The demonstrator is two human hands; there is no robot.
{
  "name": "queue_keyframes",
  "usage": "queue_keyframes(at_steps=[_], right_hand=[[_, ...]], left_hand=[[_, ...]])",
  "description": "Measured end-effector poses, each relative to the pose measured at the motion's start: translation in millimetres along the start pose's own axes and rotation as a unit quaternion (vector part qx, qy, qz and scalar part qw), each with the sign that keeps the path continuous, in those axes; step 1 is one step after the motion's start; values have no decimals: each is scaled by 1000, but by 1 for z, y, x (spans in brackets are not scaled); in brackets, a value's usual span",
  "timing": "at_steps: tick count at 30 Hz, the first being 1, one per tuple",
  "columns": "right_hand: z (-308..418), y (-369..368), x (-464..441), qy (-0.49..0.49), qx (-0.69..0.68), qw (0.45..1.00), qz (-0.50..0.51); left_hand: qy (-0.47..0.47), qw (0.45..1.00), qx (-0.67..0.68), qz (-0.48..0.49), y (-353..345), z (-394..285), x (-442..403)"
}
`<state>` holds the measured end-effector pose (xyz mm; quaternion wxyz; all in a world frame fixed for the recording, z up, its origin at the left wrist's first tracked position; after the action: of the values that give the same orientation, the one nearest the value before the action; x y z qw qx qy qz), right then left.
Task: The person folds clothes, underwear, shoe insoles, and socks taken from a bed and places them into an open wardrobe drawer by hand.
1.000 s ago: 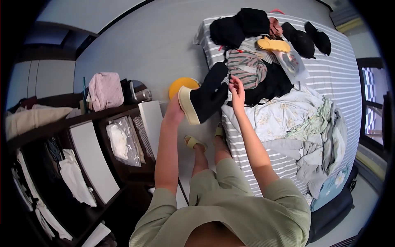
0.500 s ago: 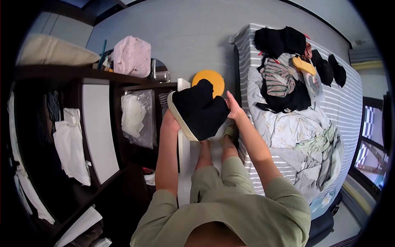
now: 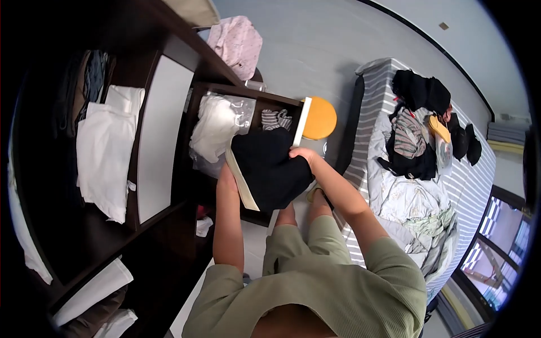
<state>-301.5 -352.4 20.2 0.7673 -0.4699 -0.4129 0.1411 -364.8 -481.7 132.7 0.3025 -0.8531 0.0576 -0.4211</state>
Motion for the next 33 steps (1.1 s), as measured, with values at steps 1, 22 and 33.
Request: queue_keyframes(at_steps=[1,22,33], right_hand=[[-1,-4,-7,-4,-11,1000,-23],[165,-86,-31,249,649,696,-181],[128,-57,20,340,719,541,-273]], left_hand=[[-21,998,-34,-38,11,-9,6],[-158,975,-104,-116,124,-8,-2],[-146,920,-285,-224,142,66,1]])
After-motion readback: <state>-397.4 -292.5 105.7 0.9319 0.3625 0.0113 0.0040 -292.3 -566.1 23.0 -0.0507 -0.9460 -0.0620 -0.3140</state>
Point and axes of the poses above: each hand's wrist, its own x-axis away from the middle knuckle, its own y-axis out of the back of the hand, z = x × y, the point moved 9 cm from there along -x, towards the middle knuckle, and after that the axes turned 1 degree about -x, right-handed, at the moved point
